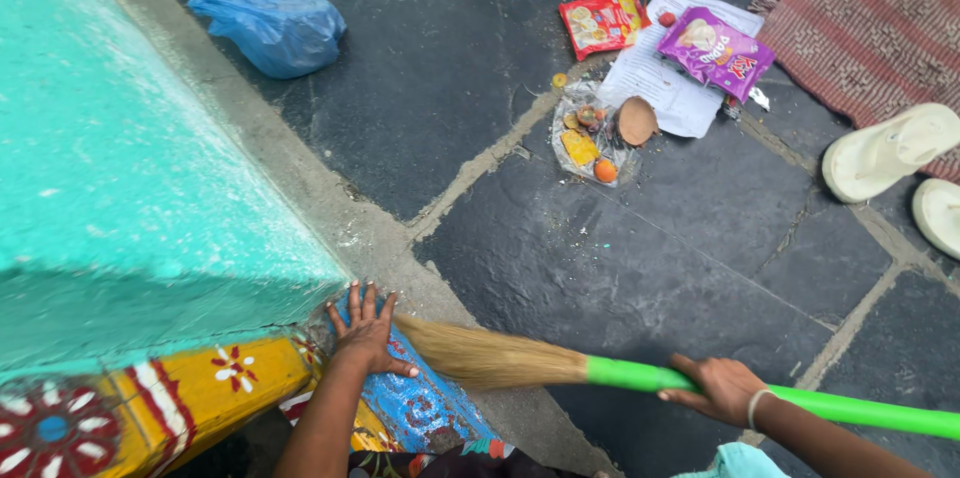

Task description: The person sweeps a tiled floor with a green-handled broom, gathering scattered debris and wrappers into a pile. They briefly move a pair of flip-flops aside to continue sweeping the area.

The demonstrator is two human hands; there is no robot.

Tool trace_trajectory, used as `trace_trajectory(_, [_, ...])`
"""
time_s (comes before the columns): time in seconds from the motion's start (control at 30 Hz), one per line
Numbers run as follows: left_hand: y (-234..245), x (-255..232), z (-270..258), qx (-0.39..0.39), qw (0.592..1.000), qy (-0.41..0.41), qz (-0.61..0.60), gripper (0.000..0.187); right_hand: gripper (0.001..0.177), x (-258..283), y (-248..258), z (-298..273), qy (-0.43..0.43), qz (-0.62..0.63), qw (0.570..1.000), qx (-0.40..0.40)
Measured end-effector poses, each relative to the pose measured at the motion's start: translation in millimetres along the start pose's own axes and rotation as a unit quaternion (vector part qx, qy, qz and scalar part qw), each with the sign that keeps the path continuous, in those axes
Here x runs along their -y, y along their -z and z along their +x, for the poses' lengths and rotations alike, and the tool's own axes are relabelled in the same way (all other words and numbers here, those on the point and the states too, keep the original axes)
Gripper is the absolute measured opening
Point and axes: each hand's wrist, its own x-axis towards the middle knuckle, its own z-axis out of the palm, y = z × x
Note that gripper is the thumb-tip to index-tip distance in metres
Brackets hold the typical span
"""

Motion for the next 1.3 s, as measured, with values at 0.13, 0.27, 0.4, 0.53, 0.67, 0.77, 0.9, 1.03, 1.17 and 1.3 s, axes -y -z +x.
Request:
trace_trajectory(0.13, [3.9, -2.6, 0.7, 0.016, 1.000, 0.008, -0.001, 0.161, 0.092, -67.4, -8.9, 20.9, -0.062, -0.100, 0.992, 0.040])
trace_trajectory(0.27, [7.0, -4.1, -2.1, 0.031, 0.999, 0.012, -0.001, 0.159, 0.093, -107.3, 43.8, 57.3, -0.132, -0.143, 0.979, 0.055])
trace_trajectory(0.4, [10.7, -3.1, -1.9, 0.032, 0.999, 0.007, -0.008, 0.160, 0.097, -121.9, 78.2, 79.3, -0.170, -0.113, 0.979, 0.015])
trace_trajectory(0.53, [11.1, -2.8, -0.6, 0.039, 0.999, 0.010, -0.014, 0.160, 0.095, -129.8, 97.9, 94.3, -0.190, -0.088, 0.977, -0.028])
trace_trajectory(0.67, [10.4, -3.5, -1.2, 0.038, 0.999, 0.009, -0.017, 0.159, 0.091, -127.2, 122.5, 101.7, -0.230, -0.094, 0.968, -0.040])
trace_trajectory(0.77, [10.9, -4.1, -1.4, 0.033, 0.999, 0.009, -0.019, 0.158, 0.092, -120.1, 159.8, 113.6, -0.298, -0.027, 0.951, -0.083])
trace_trajectory(0.9, [10.7, -4.3, -3.4, 0.026, 1.000, 0.008, -0.010, 0.159, 0.085, -112.4, 222.4, 121.0, -0.325, 0.034, 0.918, -0.224])
trace_trajectory(1.03, [10.8, -7.0, -4.6, 0.030, 0.999, 0.018, 0.003, 0.160, 0.090, -86.3, 253.9, 110.5, -0.289, 0.143, 0.900, -0.293])
trace_trajectory(1.17, [6.7, -4.3, -2.8, 0.015, 1.000, 0.014, 0.004, 0.161, 0.086, -21.5, 237.9, 81.5, -0.175, 0.251, 0.924, -0.227])
trace_trajectory(1.3, [1.3, -3.6, 2.3, 0.017, 1.000, 0.017, 0.007, 0.161, 0.082, 45.7, 184.4, 54.9, -0.150, 0.223, 0.959, -0.096])
